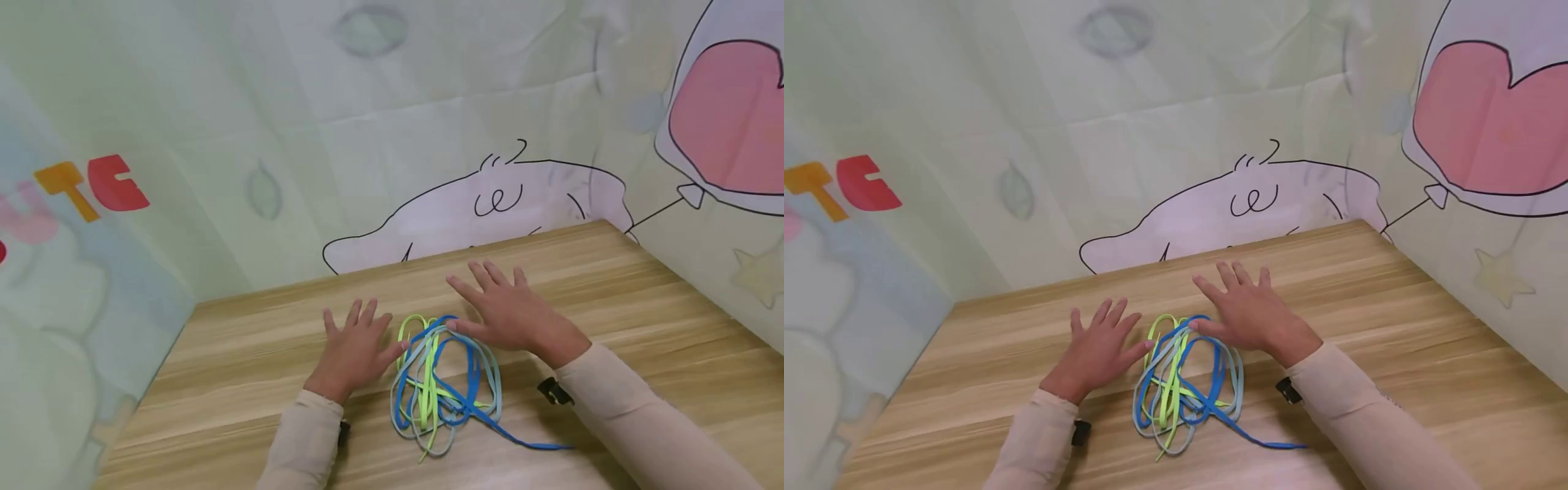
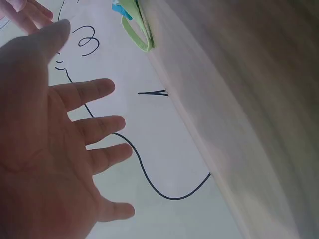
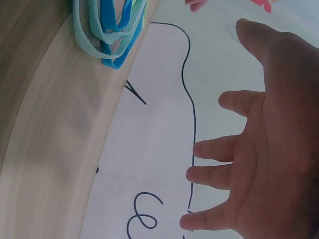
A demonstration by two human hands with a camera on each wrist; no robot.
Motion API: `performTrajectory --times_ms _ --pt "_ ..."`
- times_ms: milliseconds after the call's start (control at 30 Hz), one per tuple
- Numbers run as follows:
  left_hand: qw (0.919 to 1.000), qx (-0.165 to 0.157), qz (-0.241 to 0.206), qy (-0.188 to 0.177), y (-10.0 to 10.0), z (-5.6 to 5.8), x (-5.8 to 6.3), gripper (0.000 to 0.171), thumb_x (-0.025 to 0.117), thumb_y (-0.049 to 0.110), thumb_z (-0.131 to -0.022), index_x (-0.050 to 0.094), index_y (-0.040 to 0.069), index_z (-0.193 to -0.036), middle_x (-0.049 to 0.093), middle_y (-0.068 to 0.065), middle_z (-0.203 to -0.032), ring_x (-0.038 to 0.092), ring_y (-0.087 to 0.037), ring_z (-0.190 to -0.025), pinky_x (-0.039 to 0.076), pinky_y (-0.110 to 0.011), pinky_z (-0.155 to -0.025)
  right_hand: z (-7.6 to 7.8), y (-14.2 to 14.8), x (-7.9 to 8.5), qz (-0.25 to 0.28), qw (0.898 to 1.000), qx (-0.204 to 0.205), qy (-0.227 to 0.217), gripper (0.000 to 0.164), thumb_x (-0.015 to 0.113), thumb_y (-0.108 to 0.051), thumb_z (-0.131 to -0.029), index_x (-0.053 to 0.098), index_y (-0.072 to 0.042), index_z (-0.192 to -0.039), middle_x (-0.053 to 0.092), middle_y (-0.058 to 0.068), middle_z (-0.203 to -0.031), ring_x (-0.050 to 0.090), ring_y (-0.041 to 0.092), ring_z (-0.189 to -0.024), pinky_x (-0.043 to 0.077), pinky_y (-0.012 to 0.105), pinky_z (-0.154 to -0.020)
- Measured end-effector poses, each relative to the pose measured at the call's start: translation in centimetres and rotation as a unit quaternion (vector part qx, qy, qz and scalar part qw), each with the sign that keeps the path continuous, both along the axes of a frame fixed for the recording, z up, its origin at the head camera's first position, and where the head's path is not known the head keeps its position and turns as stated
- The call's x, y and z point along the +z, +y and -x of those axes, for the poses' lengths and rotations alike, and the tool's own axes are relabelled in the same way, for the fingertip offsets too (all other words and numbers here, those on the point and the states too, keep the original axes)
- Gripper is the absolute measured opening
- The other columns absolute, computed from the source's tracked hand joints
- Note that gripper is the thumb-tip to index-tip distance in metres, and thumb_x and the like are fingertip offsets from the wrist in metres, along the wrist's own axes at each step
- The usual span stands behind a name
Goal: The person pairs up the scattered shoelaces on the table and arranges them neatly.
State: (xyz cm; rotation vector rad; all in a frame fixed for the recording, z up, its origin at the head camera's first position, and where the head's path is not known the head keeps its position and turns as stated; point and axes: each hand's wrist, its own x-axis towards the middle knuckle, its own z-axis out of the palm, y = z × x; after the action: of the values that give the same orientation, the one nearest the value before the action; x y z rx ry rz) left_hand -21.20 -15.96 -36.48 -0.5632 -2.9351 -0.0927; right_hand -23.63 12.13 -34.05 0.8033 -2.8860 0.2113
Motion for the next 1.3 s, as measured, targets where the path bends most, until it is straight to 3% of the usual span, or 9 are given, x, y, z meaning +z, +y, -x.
performTrajectory --times_ms 267,500,900,1033,1300 --pt "0.9999 -0.015 0.001 -0.007 0.5 0.1 -0.2 0.059 0.051 0.06 -0.098 0.061 0.017 -0.135 0.043 -0.017 -0.153 0.032 -0.041 -0.144 0.006 -0.078 -0.106 -0.2 -0.4 -0.1 0.004 1.0 0.011 -0.001 0.077 0.048 -0.066 -0.097 0.031 -0.023 -0.159 0.026 0.021 -0.161 0.021 0.044 -0.147 0.016 0.075 -0.108" --pt "0.9998 -0.008 0.001 -0.016 0.9 -0.4 -0.6 0.052 0.053 0.056 -0.099 0.064 0.017 -0.132 0.05 -0.013 -0.148 0.04 -0.038 -0.139 0.01 -0.077 -0.107 -0.4 -0.3 -0.2 0.002 1.0 0.027 -0.005 0.074 0.049 -0.062 -0.098 0.032 -0.021 -0.158 0.03 0.021 -0.159 0.027 0.042 -0.146 0.024 0.07 -0.109" --pt "0.9992 -0.033 -0.004 -0.024 1.6 -0.3 -0.3 0.043 0.059 0.048 -0.098 0.068 0.018 -0.127 0.063 -0.005 -0.132 0.053 -0.028 -0.128 0.02 -0.073 -0.108 -0.7 -0.9 -0.5 0.002 0.998 0.047 -0.035 0.064 0.052 -0.053 -0.101 0.045 -0.014 -0.151 0.055 0.018 -0.14 0.054 0.038 -0.126 0.044 0.057 -0.101" --pt "0.9985 -0.044 -0.005 -0.032 1.8 -0.5 -0.2 0.042 0.059 0.046 -0.098 0.069 0.016 -0.125 0.066 -0.006 -0.128 0.055 -0.028 -0.125 0.027 -0.068 -0.108 -1.0 -1.1 -0.6 -0.01 0.997 0.053 -0.05 0.057 0.055 -0.047 -0.101 0.053 -0.011 -0.145 0.059 0.017 -0.135 0.059 0.036 -0.12 0.048 0.054 -0.097" --pt "0.9958 -0.091 -0.012 0.01 1.9 -0.7 0.1 0.038 0.063 0.041 -0.098 0.071 0.011 -0.12 0.07 -0.007 -0.114 0.065 -0.027 -0.109 0.049 -0.051 -0.094 -1.2 -1.4 -0.6 -0.008 0.996 0.075 -0.046 0.049 0.059 -0.043 -0.1 0.06 -0.011 -0.138 0.067 0.01 -0.119 0.066 0.027 -0.104 0.053 0.047 -0.087"
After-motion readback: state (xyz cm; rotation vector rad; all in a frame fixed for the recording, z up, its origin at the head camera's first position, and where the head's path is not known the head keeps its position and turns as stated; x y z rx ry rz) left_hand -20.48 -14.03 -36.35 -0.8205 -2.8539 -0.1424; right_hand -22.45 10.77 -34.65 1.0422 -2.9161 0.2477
